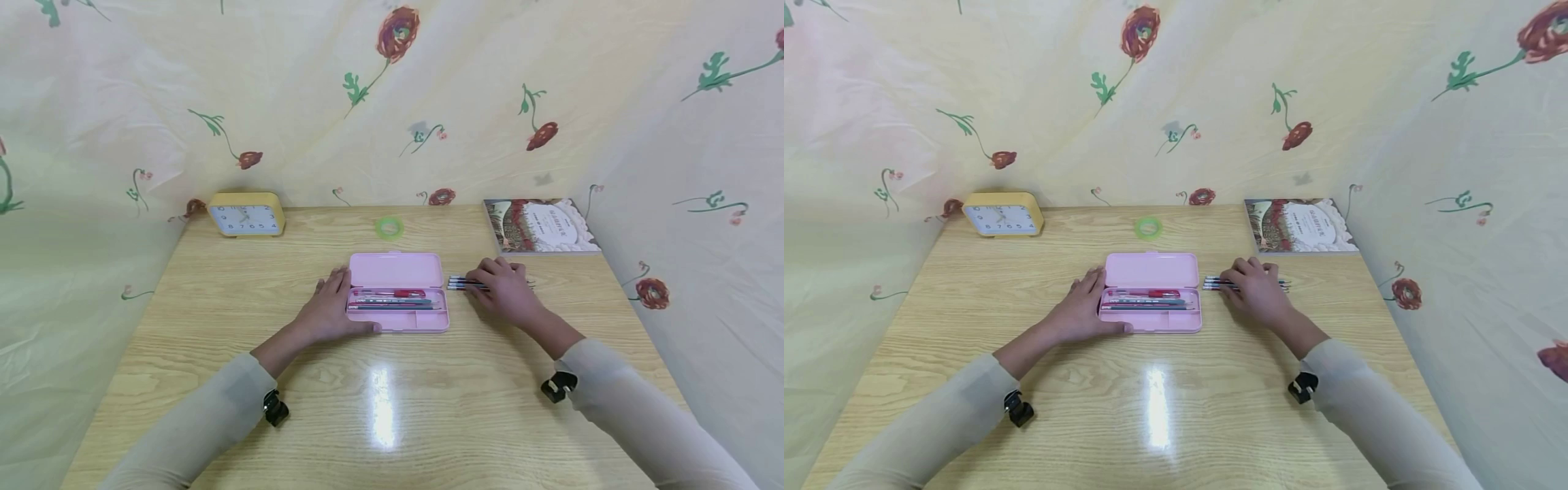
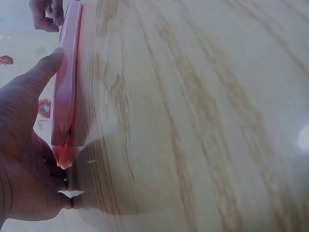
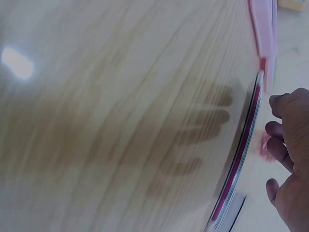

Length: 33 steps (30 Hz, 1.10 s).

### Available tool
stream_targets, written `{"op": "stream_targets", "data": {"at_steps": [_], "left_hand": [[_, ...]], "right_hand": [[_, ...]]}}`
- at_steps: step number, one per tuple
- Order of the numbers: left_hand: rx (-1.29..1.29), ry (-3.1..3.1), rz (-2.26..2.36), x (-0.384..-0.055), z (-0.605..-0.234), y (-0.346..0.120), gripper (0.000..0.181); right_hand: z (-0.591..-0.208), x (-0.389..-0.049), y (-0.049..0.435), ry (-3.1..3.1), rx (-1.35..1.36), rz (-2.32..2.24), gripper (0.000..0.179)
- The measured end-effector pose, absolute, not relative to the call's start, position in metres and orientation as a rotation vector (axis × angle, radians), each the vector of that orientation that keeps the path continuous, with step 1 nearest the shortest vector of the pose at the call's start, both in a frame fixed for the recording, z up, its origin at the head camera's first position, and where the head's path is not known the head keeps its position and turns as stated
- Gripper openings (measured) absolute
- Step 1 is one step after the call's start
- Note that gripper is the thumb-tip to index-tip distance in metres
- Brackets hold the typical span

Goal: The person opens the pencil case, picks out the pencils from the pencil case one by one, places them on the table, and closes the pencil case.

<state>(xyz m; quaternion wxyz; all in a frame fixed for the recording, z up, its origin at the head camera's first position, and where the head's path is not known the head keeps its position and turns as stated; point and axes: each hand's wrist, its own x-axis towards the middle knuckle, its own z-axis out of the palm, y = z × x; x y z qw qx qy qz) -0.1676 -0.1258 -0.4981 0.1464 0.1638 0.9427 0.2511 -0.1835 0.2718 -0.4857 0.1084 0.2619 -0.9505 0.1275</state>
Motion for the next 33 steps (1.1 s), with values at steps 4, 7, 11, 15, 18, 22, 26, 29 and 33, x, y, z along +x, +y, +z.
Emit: {"op": "stream_targets", "data": {"at_steps": [4, 7, 11, 15, 18, 22, 26, 29, 33], "left_hand": [[0.482, 2.72, 0.724, -0.168, -0.499, -0.126, 0.15], [0.486, 2.722, 0.72, -0.168, -0.5, -0.126, 0.151], [0.484, 2.718, 0.719, -0.168, -0.499, -0.126, 0.151], [0.478, 2.716, 0.72, -0.168, -0.498, -0.127, 0.151], [0.475, 2.719, 0.723, -0.168, -0.498, -0.127, 0.15], [0.485, 2.725, 0.73, -0.168, -0.498, -0.126, 0.148], [0.483, 2.721, 0.734, -0.167, -0.497, -0.125, 0.147], [0.471, 2.717, 0.728, -0.166, -0.496, -0.126, 0.147], [0.477, 2.723, 0.713, -0.167, -0.497, -0.126, 0.148]], "right_hand": [[-0.484, -0.185, 0.251, -2.758, 0.857, 0.389, 0.015], [-0.482, -0.186, 0.233, -2.743, 0.905, 0.406, 0.014], [-0.477, -0.184, 0.21, -2.743, 0.971, 0.445, 0.012], [-0.475, -0.182, 0.19, -2.735, 1.049, 0.476, 0.011], [-0.477, -0.182, 0.177, -2.727, 1.088, 0.47, 0.012], [-0.482, -0.183, 0.165, -2.708, 1.128, 0.438, 0.014], [-0.487, -0.184, 0.155, -2.695, 1.166, 0.421, 0.012], [-0.49, -0.184, 0.151, -2.701, 1.17, 0.42, 0.009], [-0.491, -0.184, 0.148, -2.723, 1.147, 0.419, 0.009]]}}
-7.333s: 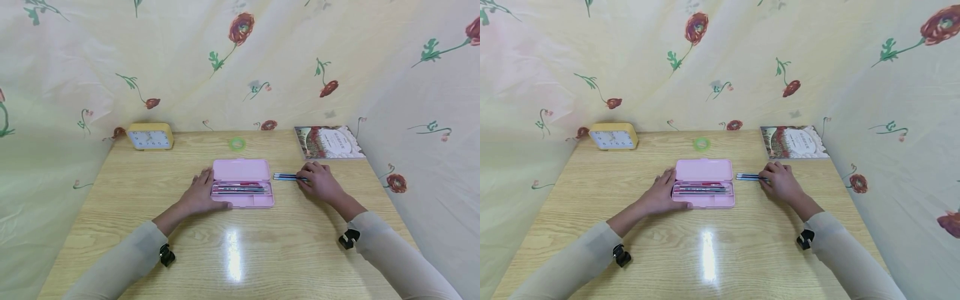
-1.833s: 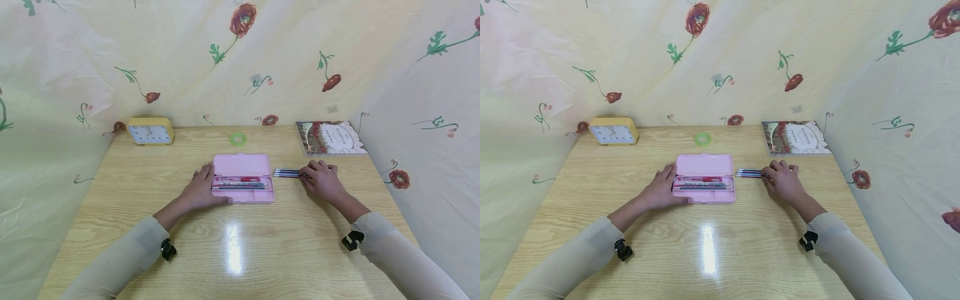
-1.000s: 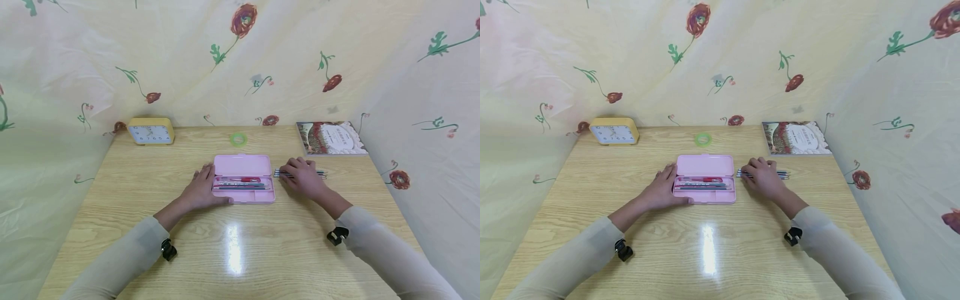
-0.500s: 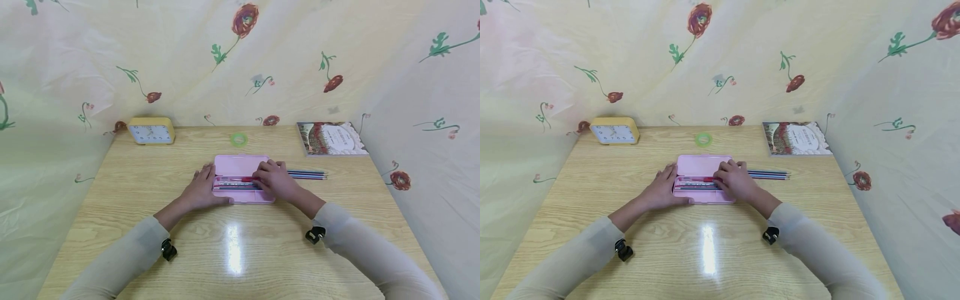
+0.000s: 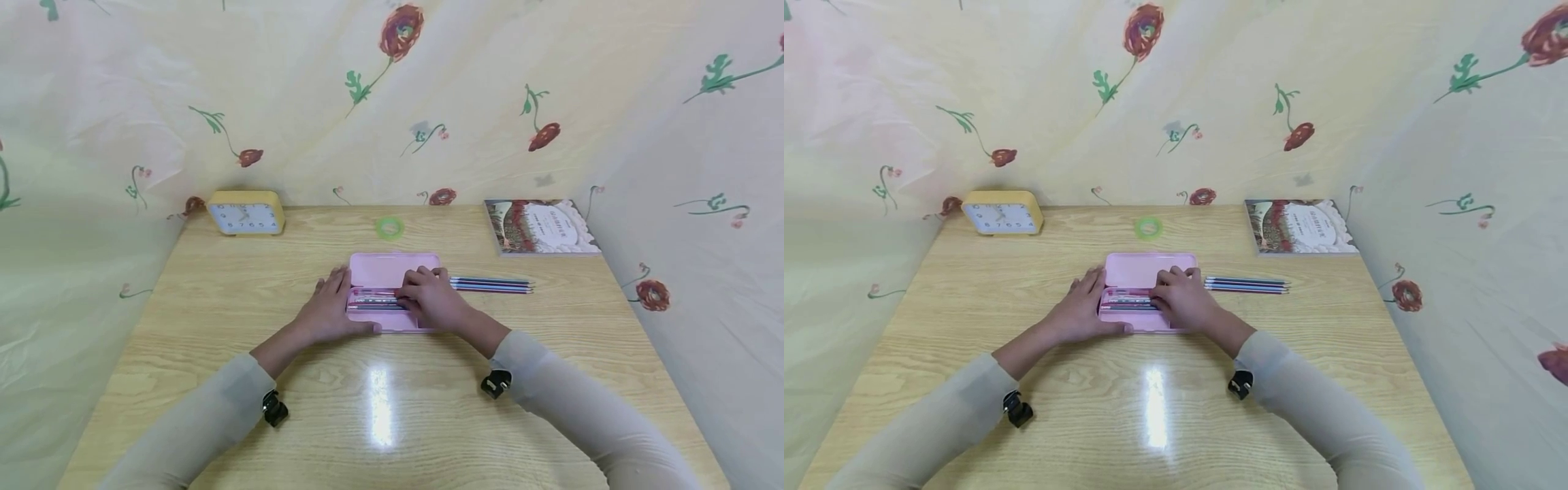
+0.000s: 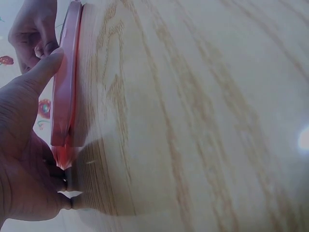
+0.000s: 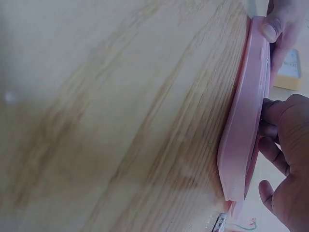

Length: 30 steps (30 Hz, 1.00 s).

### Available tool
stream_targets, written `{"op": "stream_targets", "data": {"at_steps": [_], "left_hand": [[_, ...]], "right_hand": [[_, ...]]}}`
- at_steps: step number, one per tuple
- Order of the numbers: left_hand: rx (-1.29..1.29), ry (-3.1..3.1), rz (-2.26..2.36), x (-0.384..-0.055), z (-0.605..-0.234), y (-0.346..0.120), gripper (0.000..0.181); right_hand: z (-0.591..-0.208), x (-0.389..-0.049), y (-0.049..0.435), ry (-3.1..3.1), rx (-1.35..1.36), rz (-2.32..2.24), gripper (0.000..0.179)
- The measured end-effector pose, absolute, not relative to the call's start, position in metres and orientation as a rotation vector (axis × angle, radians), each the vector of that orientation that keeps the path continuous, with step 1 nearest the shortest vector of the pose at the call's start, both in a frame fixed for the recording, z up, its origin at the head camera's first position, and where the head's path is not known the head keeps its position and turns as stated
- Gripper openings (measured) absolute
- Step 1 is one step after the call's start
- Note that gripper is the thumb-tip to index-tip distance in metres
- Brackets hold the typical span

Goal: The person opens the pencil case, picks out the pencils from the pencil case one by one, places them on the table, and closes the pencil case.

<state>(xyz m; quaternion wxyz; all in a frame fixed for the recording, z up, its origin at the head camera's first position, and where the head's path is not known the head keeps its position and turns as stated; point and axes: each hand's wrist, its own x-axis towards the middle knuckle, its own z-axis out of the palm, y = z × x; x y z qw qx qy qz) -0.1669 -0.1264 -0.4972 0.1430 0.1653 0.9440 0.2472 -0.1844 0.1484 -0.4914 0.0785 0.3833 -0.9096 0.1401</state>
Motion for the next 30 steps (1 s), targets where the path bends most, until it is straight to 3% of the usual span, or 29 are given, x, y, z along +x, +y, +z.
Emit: {"op": "stream_targets", "data": {"at_steps": [30], "left_hand": [[0.484, 2.726, 0.742, -0.1661, -0.4958, -0.127, 0.146]], "right_hand": [[-0.4881, -0.1864, 0.1445, -2.621, 1.158, 0.284, 0.01]]}}
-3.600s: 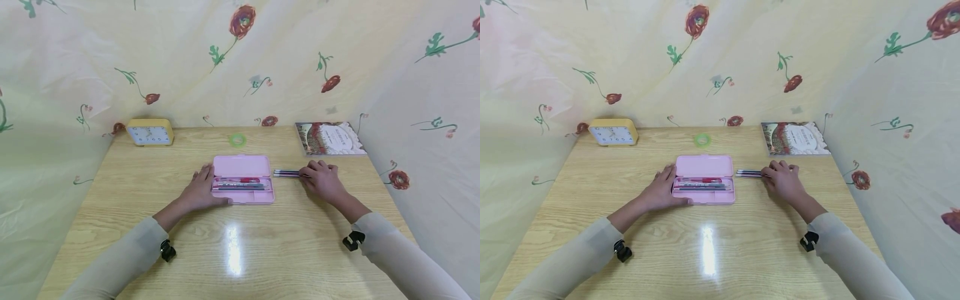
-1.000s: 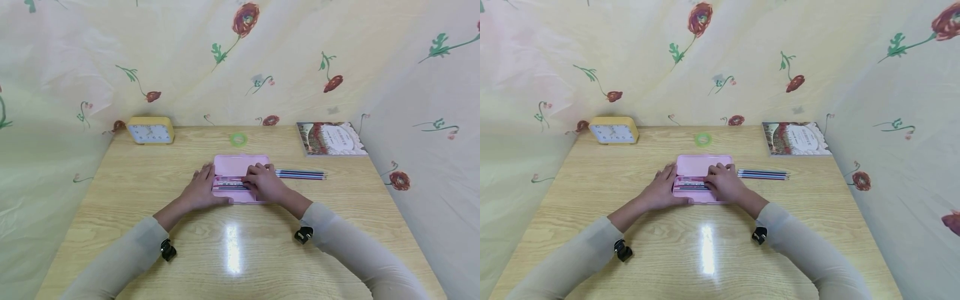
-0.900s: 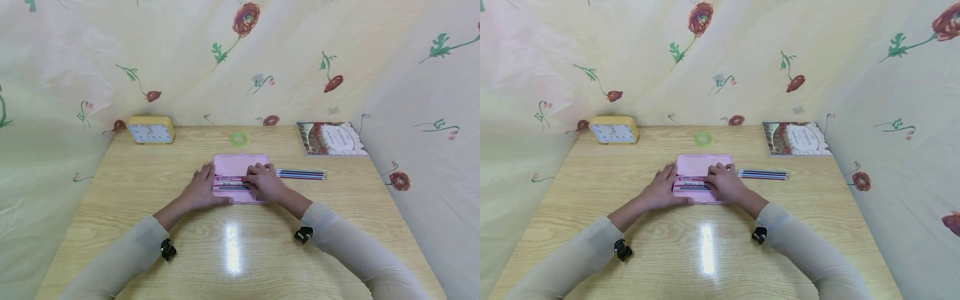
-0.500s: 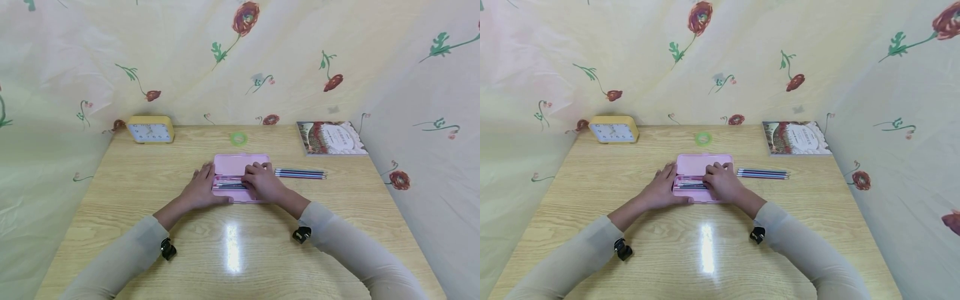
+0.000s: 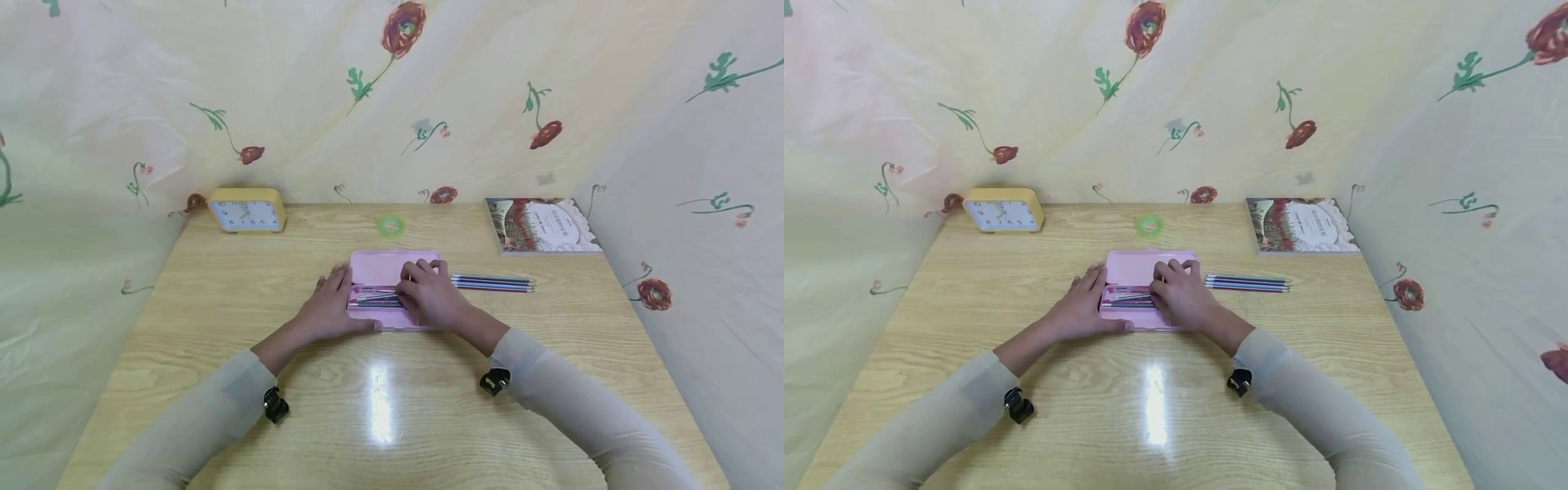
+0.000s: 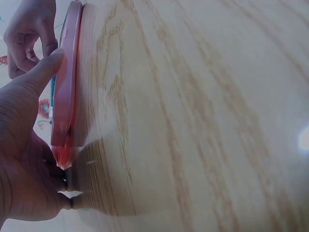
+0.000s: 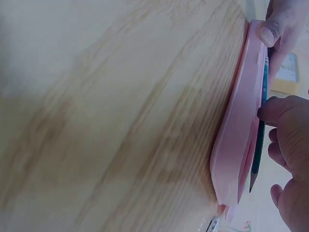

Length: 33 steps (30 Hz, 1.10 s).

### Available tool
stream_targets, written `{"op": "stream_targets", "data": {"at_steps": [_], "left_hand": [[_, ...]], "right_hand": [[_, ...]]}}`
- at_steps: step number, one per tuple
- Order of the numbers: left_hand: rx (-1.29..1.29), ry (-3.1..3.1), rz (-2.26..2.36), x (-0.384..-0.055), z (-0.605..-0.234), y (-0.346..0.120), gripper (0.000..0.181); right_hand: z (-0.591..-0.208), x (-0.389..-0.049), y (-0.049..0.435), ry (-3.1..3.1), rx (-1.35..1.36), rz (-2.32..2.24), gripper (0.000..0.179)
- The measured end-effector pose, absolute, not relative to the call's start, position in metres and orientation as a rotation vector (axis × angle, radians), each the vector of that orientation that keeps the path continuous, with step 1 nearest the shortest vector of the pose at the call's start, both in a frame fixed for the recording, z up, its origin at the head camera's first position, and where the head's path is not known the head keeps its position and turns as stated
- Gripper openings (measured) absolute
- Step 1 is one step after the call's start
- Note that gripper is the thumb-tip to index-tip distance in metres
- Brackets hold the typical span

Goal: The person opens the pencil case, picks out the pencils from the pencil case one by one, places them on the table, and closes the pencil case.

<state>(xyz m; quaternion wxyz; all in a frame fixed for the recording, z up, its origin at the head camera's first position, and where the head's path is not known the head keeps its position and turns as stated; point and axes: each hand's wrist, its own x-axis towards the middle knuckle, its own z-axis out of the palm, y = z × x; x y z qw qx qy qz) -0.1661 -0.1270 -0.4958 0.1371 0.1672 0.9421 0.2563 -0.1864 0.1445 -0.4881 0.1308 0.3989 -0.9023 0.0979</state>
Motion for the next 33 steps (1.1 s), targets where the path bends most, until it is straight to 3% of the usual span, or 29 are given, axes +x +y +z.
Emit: {"op": "stream_targets", "data": {"at_steps": [17, 33], "left_hand": [[0.479, 2.724, 0.711, -0.169, -0.493, -0.125, 0.148], [0.465, 2.718, 0.693, -0.167, -0.5, -0.125, 0.149]], "right_hand": [[-0.474, -0.193, 0.218, -2.618, 0.939, 0.375, 0.01], [-0.49, -0.171, 0.302, -2.705, 0.731, 0.336, 0.014]]}}
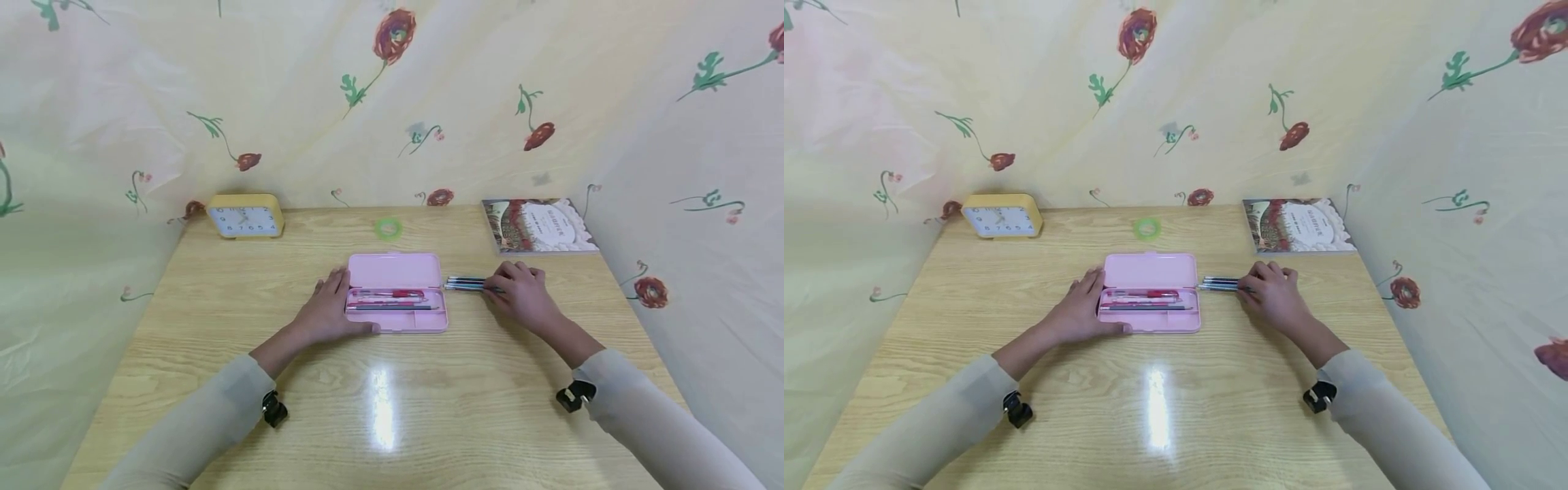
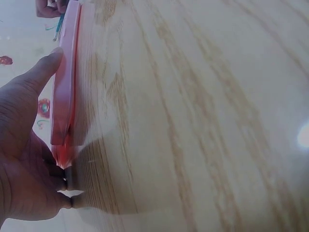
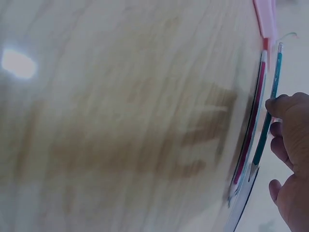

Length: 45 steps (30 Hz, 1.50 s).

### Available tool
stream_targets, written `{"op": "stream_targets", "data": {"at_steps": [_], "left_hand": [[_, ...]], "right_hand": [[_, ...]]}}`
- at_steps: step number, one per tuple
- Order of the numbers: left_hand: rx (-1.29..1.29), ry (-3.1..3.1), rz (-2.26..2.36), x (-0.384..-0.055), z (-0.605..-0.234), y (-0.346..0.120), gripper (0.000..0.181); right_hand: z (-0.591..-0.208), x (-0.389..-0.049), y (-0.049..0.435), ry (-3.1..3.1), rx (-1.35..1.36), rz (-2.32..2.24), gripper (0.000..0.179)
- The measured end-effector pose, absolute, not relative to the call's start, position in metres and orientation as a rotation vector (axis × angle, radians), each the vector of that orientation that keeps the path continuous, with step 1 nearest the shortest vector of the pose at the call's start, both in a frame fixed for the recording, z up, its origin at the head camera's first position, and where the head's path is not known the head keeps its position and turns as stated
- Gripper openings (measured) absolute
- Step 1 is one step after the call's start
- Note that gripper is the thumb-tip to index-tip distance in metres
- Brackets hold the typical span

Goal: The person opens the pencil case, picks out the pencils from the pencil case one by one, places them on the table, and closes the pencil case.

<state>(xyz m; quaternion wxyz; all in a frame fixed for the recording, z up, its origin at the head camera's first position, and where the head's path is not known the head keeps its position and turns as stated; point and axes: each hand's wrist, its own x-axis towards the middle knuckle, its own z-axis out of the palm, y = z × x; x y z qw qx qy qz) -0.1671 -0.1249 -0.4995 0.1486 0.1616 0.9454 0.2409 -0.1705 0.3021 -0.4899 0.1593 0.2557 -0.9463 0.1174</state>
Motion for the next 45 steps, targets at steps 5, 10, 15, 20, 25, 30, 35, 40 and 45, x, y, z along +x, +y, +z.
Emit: {"op": "stream_targets", "data": {"at_steps": [5, 10, 15, 20, 25, 30, 35, 40, 45], "left_hand": [[0.478, 2.714, 0.718, -0.166, -0.498, -0.126, 0.148], [0.478, 2.717, 0.73, -0.166, -0.497, -0.126, 0.148], [0.478, 2.712, 0.731, -0.166, -0.496, -0.126, 0.147], [0.48, 2.715, 0.726, -0.166, -0.495, -0.125, 0.146], [0.485, 2.717, 0.729, -0.166, -0.496, -0.124, 0.147], [0.486, 2.719, 0.727, -0.166, -0.496, -0.125, 0.147], [0.483, 2.722, 0.723, -0.165, -0.495, -0.126, 0.147], [0.478, 2.719, 0.727, -0.166, -0.497, -0.127, 0.148], [0.486, 2.724, 0.718, -0.168, -0.501, -0.127, 0.149]], "right_hand": [[-0.496, -0.168, 0.312, -2.696, 0.723, 0.329, 0.014], [-0.501, -0.17, 0.316, -2.673, 0.743, 0.3, 0.013], [-0.503, -0.172, 0.317, -2.667, 0.745, 0.273, 0.015], [-0.503, -0.173, 0.317, -2.665, 0.747, 0.276, 0.016], [-0.505, -0.172, 0.317, -2.671, 0.731, 0.298, 0.016], [-0.506, -0.172, 0.316, -2.682, 0.715, 0.31, 0.014], [-0.504, -0.174, 0.312, -2.713, 0.709, 0.343, 0.011], [-0.499, -0.179, 0.295, -2.739, 0.728, 0.411, 0.012], [-0.493, -0.182, 0.266, -2.724, 0.795, 0.444, 0.013]]}}
